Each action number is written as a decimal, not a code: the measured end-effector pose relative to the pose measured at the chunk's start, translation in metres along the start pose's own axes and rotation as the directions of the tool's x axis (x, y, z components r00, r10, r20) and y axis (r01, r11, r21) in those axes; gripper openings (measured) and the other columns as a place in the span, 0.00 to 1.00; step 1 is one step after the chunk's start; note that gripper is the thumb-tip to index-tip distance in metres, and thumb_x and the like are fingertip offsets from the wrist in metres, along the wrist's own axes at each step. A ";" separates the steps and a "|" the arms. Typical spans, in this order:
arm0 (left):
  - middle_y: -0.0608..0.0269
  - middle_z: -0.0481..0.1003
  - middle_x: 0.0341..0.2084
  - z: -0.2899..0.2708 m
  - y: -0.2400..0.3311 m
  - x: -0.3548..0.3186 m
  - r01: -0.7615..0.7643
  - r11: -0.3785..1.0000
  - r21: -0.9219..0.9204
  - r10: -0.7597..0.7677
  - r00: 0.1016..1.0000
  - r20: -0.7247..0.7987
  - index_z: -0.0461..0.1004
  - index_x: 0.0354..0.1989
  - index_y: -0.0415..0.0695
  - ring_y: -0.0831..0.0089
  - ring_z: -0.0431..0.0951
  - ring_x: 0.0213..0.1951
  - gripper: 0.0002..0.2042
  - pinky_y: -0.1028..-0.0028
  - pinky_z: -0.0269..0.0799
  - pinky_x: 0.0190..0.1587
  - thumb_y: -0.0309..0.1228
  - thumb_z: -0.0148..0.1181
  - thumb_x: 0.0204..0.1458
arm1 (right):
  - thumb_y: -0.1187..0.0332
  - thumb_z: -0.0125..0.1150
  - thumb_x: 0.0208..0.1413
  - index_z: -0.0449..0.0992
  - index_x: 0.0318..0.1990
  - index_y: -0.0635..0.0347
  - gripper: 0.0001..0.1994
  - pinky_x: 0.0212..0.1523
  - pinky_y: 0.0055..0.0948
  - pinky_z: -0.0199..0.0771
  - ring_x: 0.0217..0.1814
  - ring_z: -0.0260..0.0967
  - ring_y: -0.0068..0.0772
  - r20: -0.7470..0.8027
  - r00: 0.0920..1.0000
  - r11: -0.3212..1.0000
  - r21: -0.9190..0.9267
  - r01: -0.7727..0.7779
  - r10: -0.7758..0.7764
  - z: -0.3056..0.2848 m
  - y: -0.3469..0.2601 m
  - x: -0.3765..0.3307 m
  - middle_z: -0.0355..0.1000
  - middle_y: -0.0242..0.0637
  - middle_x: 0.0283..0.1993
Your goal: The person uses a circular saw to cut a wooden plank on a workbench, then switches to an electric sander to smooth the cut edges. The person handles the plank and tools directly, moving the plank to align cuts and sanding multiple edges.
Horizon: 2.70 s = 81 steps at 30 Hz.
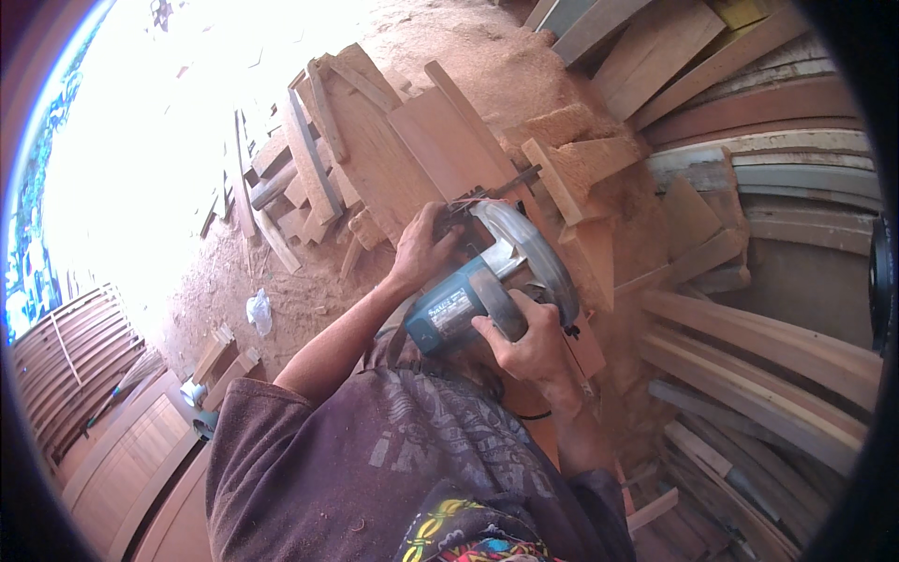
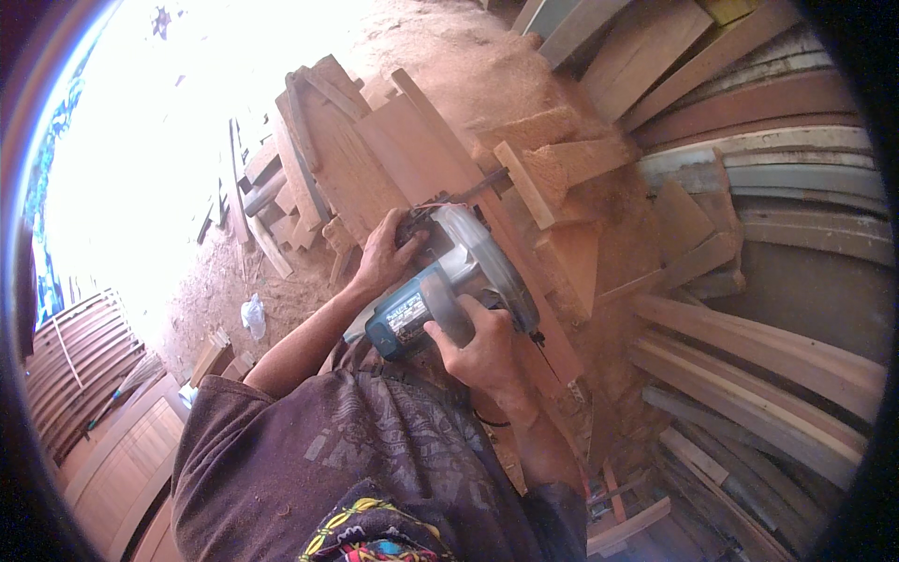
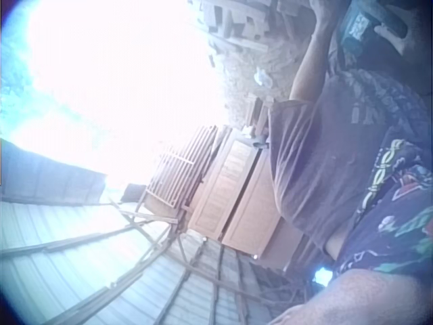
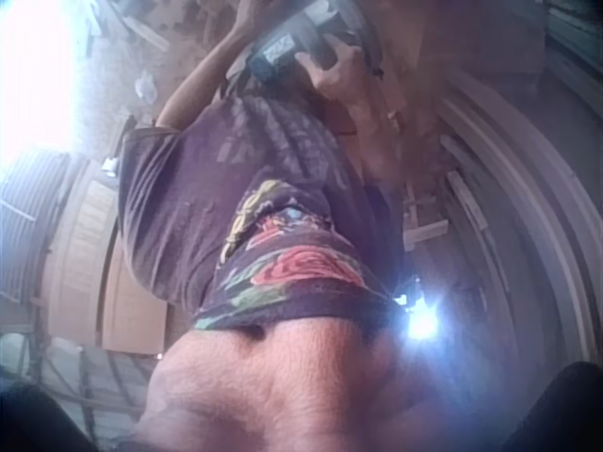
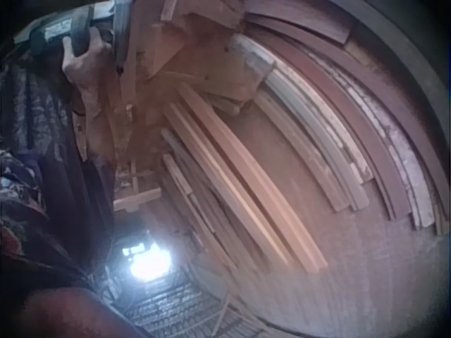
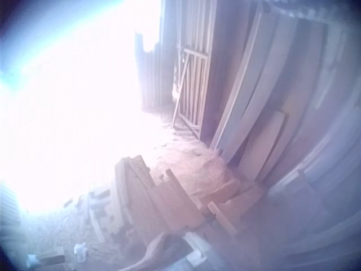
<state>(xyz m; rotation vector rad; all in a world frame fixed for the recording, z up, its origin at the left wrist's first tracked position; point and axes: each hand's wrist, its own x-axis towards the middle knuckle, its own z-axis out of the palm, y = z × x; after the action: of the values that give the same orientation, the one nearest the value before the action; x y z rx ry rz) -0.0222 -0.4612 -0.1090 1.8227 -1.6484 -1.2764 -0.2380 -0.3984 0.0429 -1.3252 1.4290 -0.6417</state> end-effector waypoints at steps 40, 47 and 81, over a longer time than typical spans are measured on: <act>0.44 0.80 0.50 -0.021 -0.027 0.030 -0.010 1.000 -0.006 0.010 1.000 -0.007 0.71 0.60 0.42 0.46 0.80 0.56 0.23 0.53 0.74 0.58 0.42 0.67 0.61 | 0.69 0.75 0.56 0.80 0.35 0.67 0.11 0.30 0.35 0.75 0.27 0.79 0.32 -0.002 1.000 1.000 0.004 -0.019 0.019 0.025 -0.003 0.036 0.78 0.43 0.25; 0.44 0.80 0.50 -0.026 -0.023 0.032 -0.003 1.000 -0.015 0.003 1.000 0.001 0.71 0.60 0.42 0.46 0.81 0.55 0.23 0.54 0.74 0.58 0.42 0.66 0.62 | 0.68 0.76 0.56 0.79 0.34 0.67 0.11 0.31 0.35 0.76 0.27 0.80 0.34 -0.009 1.000 1.000 0.009 -0.006 0.006 0.026 -0.006 0.040 0.79 0.44 0.25; 0.44 0.80 0.49 -0.046 -0.039 0.056 -0.011 1.000 0.013 0.010 1.000 0.010 0.71 0.60 0.42 0.47 0.81 0.55 0.23 0.53 0.74 0.58 0.42 0.66 0.62 | 0.68 0.75 0.57 0.79 0.34 0.66 0.11 0.28 0.33 0.73 0.25 0.76 0.27 -0.011 1.000 1.000 0.017 -0.003 0.003 0.047 -0.007 0.070 0.76 0.40 0.23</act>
<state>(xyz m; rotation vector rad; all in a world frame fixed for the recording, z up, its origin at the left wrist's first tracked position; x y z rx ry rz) 0.0323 -0.5167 -0.1354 1.8156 -1.6733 -1.2757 -0.1823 -0.4537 0.0121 -1.3080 1.4316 -0.6588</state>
